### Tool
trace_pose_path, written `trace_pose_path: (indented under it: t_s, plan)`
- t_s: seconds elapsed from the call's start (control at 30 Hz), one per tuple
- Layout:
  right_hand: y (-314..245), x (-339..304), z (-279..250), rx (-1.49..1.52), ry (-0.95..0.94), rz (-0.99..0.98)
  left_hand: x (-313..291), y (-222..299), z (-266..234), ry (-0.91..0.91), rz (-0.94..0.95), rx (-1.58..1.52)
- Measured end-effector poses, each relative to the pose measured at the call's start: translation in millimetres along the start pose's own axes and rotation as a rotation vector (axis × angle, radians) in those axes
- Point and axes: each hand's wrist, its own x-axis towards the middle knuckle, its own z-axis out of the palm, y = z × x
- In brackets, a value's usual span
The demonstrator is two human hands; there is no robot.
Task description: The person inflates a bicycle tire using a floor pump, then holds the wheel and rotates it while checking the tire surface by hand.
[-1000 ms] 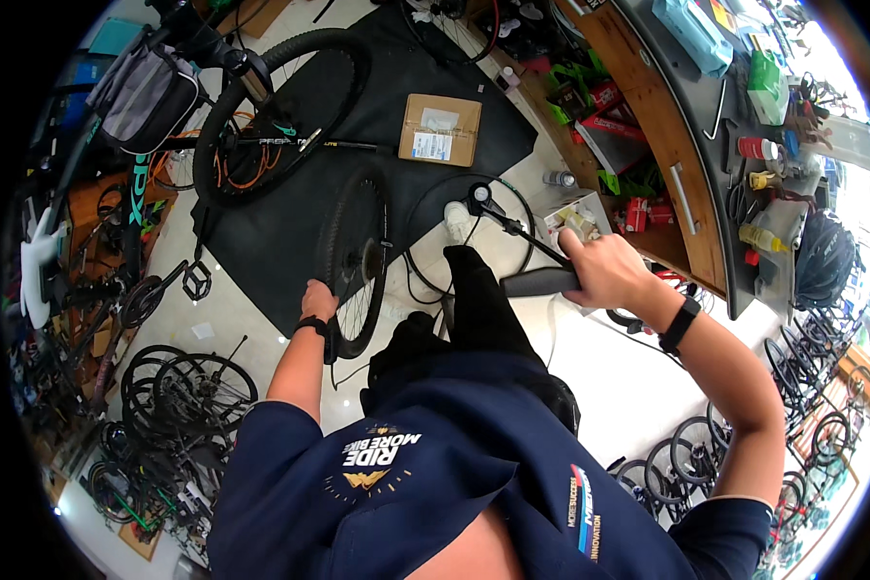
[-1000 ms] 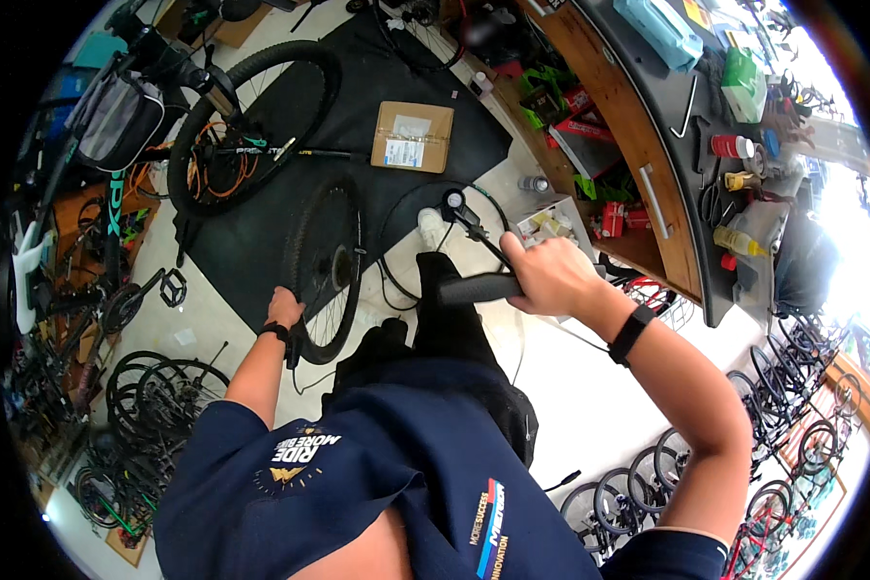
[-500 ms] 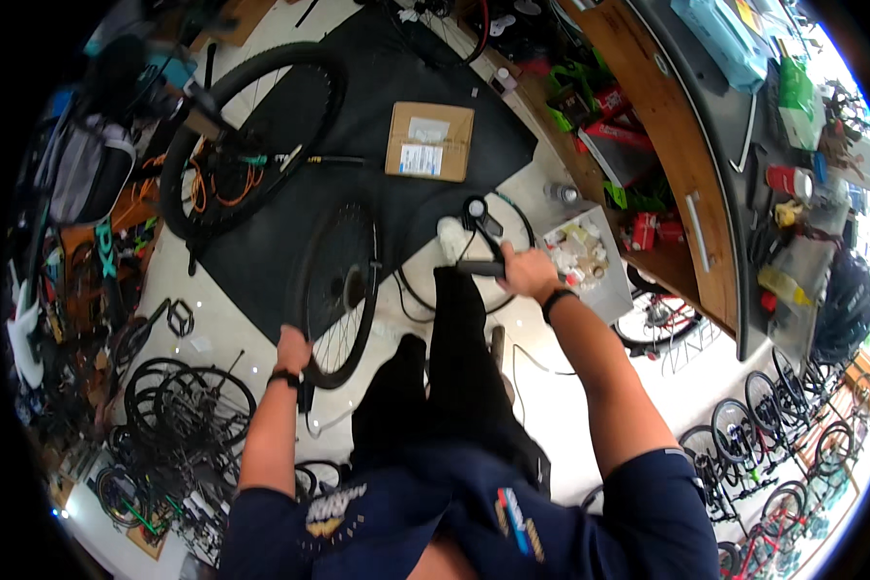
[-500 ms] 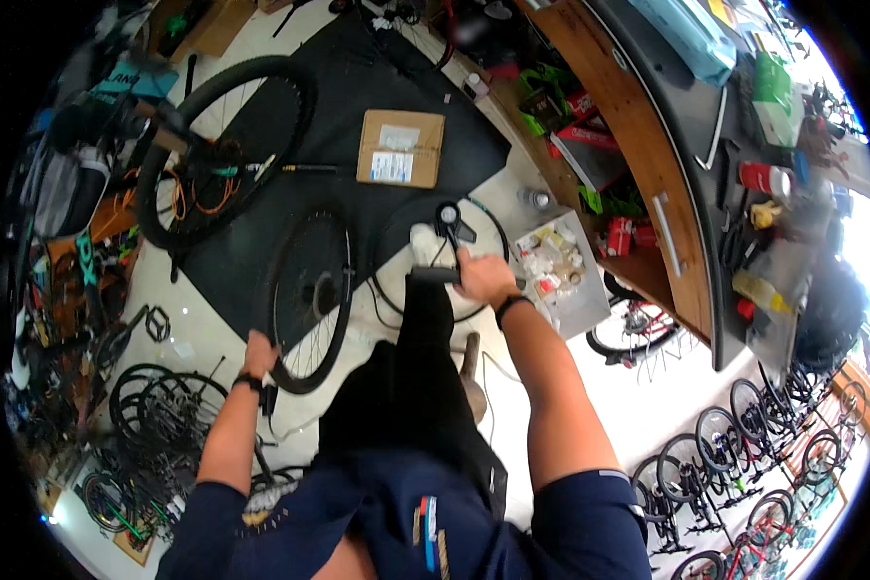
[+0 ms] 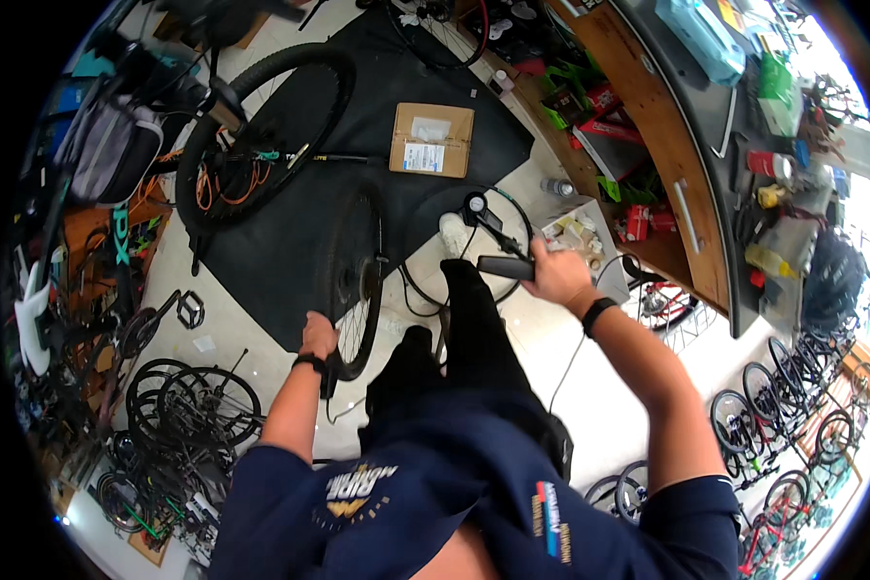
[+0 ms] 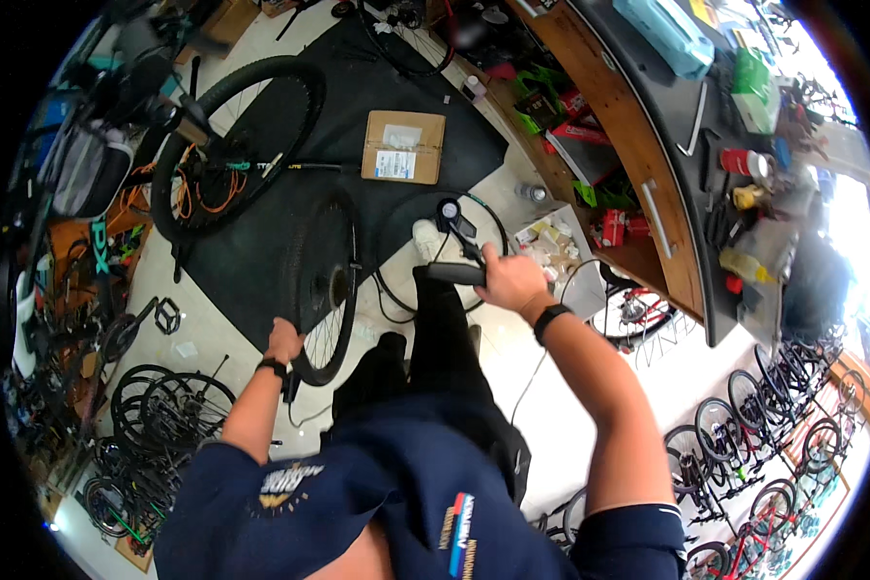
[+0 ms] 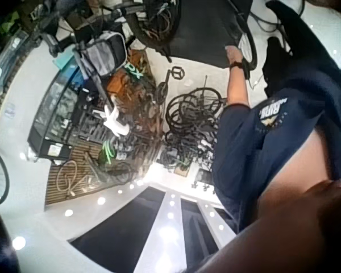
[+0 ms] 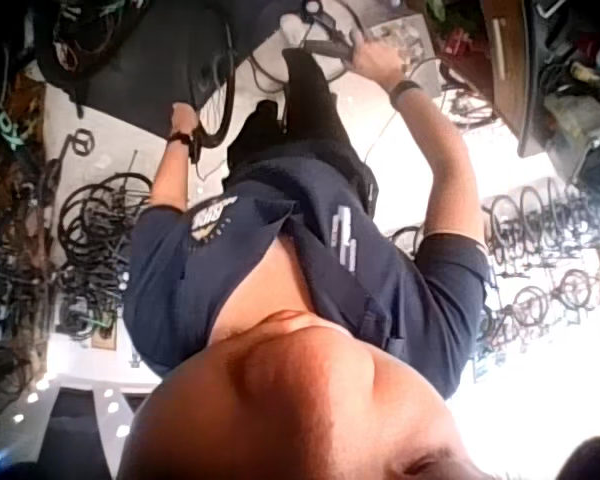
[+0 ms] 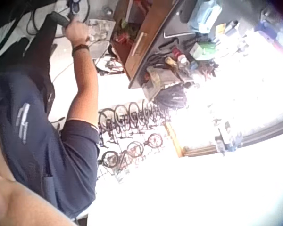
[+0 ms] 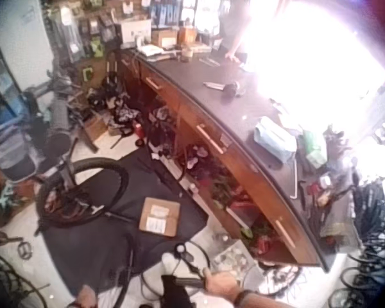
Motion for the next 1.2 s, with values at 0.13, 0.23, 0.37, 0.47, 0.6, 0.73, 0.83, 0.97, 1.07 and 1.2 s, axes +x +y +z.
trace_pose_path:
  t_s: [0.13, 0.23, 0.37, 0.47, 0.6, 0.73, 0.83, 0.97, 1.07, 1.2]
  plan:
    - [50, 61, 100, 0.016, -0.049, -0.127, 12, 3, 20, 0.058, -0.022, 0.041]
    - [42, 62, 136, 0.040, -0.056, -0.070, 0, -8, 28, 0.058, -0.084, 0.031]
    - [13, 59, 92, 0.054, -0.088, -0.026, -5, -19, 19, 0.083, -0.009, 0.006]
    - [-7, 10, 0, 0.007, -0.156, -0.114, -35, -5, 3, 0.131, -0.037, -0.037]
    - [-47, -69, -134, -0.075, -0.209, -0.260, -29, -18, 0, 0.056, -0.038, -0.040]
    - [-38, -51, -108, -0.044, -0.070, -0.111, -20, -15, -4, -0.007, 0.017, -0.010]
    - [1, -6, 2, 0.014, -0.010, 0.010, -11, -9, 7, -0.009, 0.021, 0.014]
    - [52, 56, 99, 0.041, -0.030, -0.146, 12, -12, 21, 0.010, -0.010, 0.034]
    - [51, 77, 124, 0.024, -0.083, -0.118, 26, -24, 19, 0.025, 0.038, 0.072]
    - [39, 61, 114, 0.057, -0.078, -0.135, 4, -21, 1, -0.019, 0.017, 0.015]
